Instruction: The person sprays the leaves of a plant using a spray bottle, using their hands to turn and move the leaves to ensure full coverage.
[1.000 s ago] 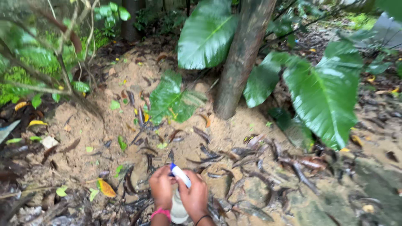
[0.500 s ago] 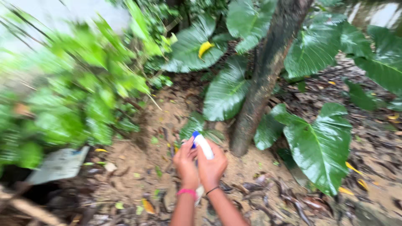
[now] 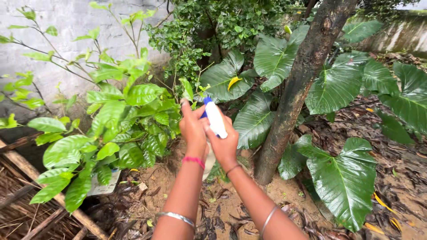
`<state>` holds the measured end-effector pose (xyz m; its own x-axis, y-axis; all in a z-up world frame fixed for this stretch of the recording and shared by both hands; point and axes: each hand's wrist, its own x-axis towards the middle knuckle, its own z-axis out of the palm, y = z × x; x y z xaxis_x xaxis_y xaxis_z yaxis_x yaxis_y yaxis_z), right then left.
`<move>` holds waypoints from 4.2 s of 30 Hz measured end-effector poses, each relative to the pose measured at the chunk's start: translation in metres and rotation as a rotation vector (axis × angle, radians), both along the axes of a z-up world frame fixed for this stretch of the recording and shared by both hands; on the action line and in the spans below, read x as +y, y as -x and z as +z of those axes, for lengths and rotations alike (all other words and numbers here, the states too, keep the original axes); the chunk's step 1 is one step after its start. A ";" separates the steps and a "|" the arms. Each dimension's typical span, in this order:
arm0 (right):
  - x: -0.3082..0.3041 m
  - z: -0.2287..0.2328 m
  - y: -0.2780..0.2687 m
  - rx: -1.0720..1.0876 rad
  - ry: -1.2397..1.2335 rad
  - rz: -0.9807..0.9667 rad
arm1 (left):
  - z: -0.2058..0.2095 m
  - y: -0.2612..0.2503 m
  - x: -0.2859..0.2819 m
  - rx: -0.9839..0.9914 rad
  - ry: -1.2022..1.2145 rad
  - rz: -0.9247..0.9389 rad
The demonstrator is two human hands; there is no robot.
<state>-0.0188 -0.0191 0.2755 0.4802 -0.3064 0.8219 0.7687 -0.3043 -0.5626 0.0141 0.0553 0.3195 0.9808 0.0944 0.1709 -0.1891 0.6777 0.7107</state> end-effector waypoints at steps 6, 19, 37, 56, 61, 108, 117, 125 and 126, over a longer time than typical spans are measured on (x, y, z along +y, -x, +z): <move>0.027 0.031 0.003 -0.026 -0.085 -0.117 | 0.056 0.016 0.024 -0.041 -0.348 -0.036; 0.004 0.070 -0.035 0.097 -0.023 -0.112 | 0.057 -0.004 0.023 -0.302 -0.506 -0.014; 0.066 0.074 0.008 0.464 0.008 0.744 | 0.025 -0.034 0.185 0.155 -0.120 0.410; 0.112 0.070 -0.006 0.691 -0.122 0.854 | -0.005 -0.103 0.179 0.033 -0.199 0.213; 0.108 0.073 -0.004 0.690 -0.075 0.886 | -0.003 -0.083 0.182 0.019 -0.246 0.129; 0.093 0.058 -0.055 0.245 0.134 0.596 | 0.007 -0.097 0.148 -0.098 -0.213 0.232; 0.097 0.070 -0.059 0.169 0.155 0.506 | 0.023 -0.071 0.153 -0.088 -0.187 0.348; 0.107 0.084 -0.061 0.178 0.128 0.631 | 0.041 -0.076 0.166 -0.090 -0.144 0.258; 0.109 0.085 -0.061 0.170 0.143 0.598 | 0.043 -0.076 0.166 -0.090 -0.160 0.254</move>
